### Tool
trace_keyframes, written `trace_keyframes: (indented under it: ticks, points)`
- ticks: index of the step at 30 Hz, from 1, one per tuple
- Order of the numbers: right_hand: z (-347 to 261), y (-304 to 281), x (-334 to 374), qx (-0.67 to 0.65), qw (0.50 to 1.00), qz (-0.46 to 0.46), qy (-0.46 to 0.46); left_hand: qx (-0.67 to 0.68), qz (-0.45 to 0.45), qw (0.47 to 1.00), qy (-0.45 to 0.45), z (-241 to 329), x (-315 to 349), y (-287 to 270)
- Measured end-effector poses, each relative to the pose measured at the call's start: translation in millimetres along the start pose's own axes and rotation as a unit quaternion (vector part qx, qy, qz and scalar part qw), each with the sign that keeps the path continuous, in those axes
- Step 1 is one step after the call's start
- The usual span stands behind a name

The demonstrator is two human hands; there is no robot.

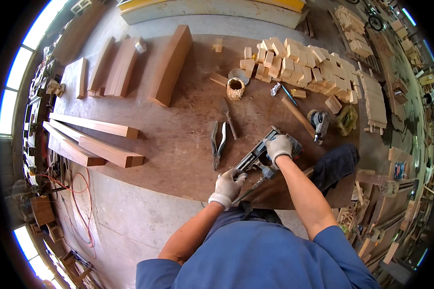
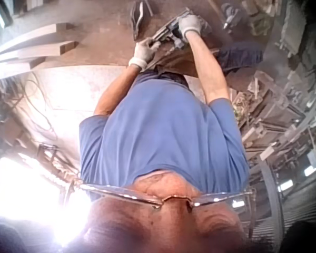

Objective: The person picks up wooden planks from a workbench and places them into a clamping jig, aligning them side by side. They then return to the workbench, pick up additional planks, and use a nail gun to fasten them together on the bench before placing them back into the jig.

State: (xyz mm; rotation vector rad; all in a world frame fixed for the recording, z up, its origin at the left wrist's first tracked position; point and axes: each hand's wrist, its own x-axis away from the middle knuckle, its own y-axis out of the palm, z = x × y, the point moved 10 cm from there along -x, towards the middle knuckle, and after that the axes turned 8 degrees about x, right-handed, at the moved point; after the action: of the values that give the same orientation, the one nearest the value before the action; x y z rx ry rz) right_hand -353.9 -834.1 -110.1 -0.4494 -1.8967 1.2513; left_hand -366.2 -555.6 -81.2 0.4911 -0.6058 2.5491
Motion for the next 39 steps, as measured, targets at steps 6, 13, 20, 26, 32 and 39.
trace_keyframes:
  ticks: [6,13,20,26,32,39]
  points:
    - [7.2,-51.3,69.6,-0.021,0.996,0.043,-0.07,-0.048,0.077,0.986,0.14,21.7,22.0,-32.0]
    - [102.8,30.3,110.8,-0.336,0.911,-0.125,0.205,-0.229,0.121,0.95,0.176,9.3,55.4,-62.2]
    - [80.5,13.5,91.2,-0.249,0.952,0.005,0.177,-0.273,0.045,0.955,0.106,-38.4,44.3,-49.7]
    - [83.3,85.4,68.6,-0.658,0.709,-0.098,0.234,-0.15,0.047,0.978,0.134,6.4,53.5,-60.2]
    - [26.8,40.4,115.0,-0.682,0.692,-0.128,0.2,0.173,0.143,0.974,0.046,3.5,45.2,-91.3]
    - [-38.3,4.9,155.4,-0.672,0.721,-0.107,0.132,0.446,0.121,0.885,0.052,-2.3,35.1,-126.5]
